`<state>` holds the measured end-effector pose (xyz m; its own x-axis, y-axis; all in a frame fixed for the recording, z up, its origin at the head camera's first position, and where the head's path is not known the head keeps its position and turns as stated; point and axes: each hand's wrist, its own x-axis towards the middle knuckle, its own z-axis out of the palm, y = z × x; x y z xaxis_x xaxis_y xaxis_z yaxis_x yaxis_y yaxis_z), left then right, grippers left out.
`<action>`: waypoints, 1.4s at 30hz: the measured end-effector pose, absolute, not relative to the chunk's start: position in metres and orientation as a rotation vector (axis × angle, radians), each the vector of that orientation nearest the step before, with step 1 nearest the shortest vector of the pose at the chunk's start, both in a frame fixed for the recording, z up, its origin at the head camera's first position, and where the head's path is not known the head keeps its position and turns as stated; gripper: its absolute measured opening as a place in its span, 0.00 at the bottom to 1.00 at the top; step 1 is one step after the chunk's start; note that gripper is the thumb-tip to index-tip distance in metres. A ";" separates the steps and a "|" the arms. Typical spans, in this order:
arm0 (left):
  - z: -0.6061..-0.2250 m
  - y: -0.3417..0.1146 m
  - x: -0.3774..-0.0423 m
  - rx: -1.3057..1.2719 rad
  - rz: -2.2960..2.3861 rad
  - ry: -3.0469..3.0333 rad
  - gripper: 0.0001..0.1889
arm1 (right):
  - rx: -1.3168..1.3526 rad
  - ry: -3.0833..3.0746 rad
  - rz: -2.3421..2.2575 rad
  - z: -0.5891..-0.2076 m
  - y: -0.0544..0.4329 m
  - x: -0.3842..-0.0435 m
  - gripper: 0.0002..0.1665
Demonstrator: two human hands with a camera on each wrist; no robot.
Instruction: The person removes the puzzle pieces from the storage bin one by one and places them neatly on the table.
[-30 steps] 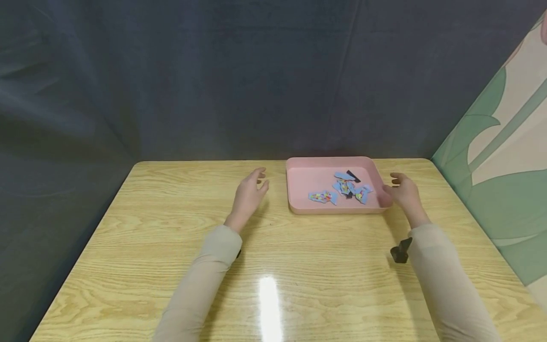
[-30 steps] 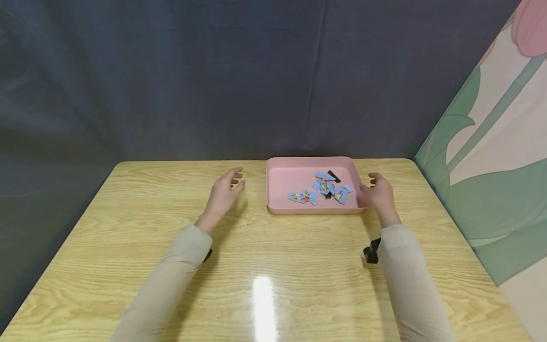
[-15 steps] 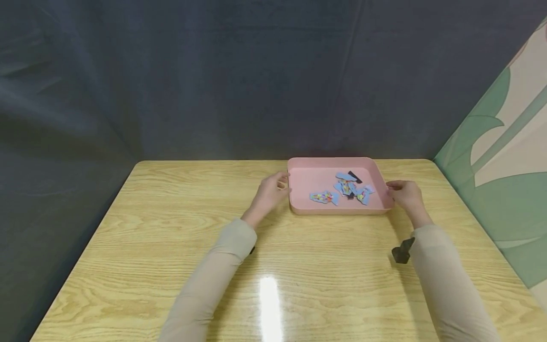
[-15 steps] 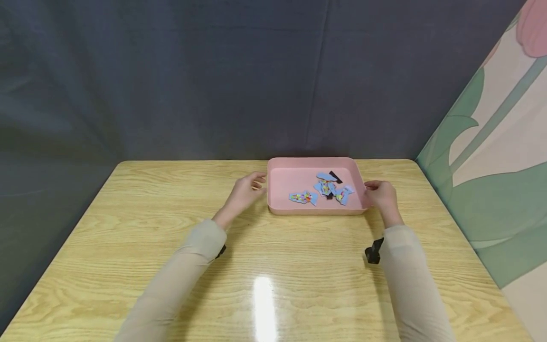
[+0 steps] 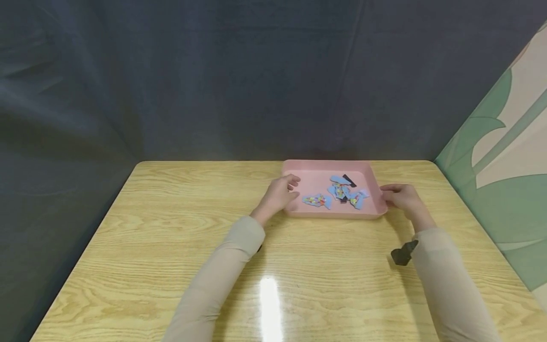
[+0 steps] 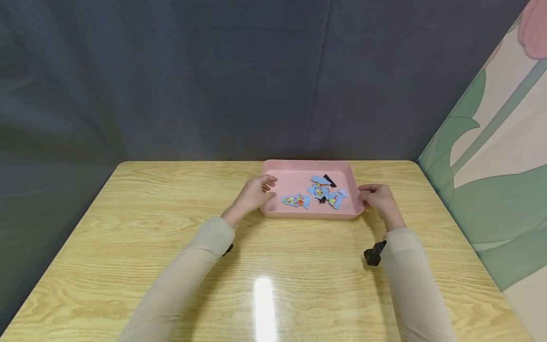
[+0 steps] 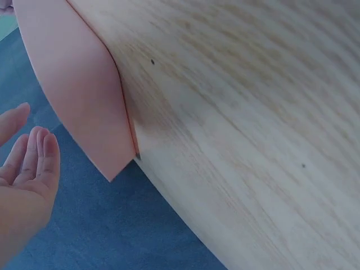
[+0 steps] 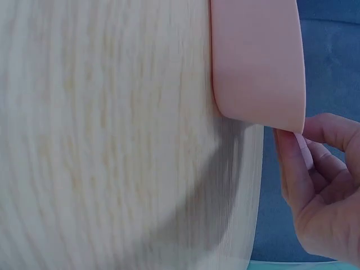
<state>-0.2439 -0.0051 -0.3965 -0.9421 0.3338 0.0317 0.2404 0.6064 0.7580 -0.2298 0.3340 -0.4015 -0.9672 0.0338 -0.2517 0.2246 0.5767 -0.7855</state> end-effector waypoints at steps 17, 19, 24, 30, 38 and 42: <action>-0.405 -0.009 -0.248 0.507 1.127 2.638 0.19 | 0.151 2.455 -1.402 -0.401 0.303 -0.229 0.31; -0.406 -0.009 -0.248 0.512 1.096 2.638 0.19 | 0.149 2.446 -1.405 -0.401 0.299 -0.229 0.31; -0.409 -0.010 -0.249 0.542 1.028 2.647 0.19 | 0.145 2.431 -1.428 -0.400 0.288 -0.229 0.30; -0.414 -0.015 -0.251 0.527 0.935 2.674 0.19 | 0.145 2.403 -1.470 -0.402 0.281 -0.231 0.29; -0.416 -0.022 -0.251 0.475 0.818 2.700 0.22 | 0.126 2.394 -1.483 -0.403 0.274 -0.233 0.29; -0.417 -0.025 -0.251 0.493 0.735 2.725 0.21 | 0.121 2.403 -1.449 -0.402 0.273 -0.234 0.29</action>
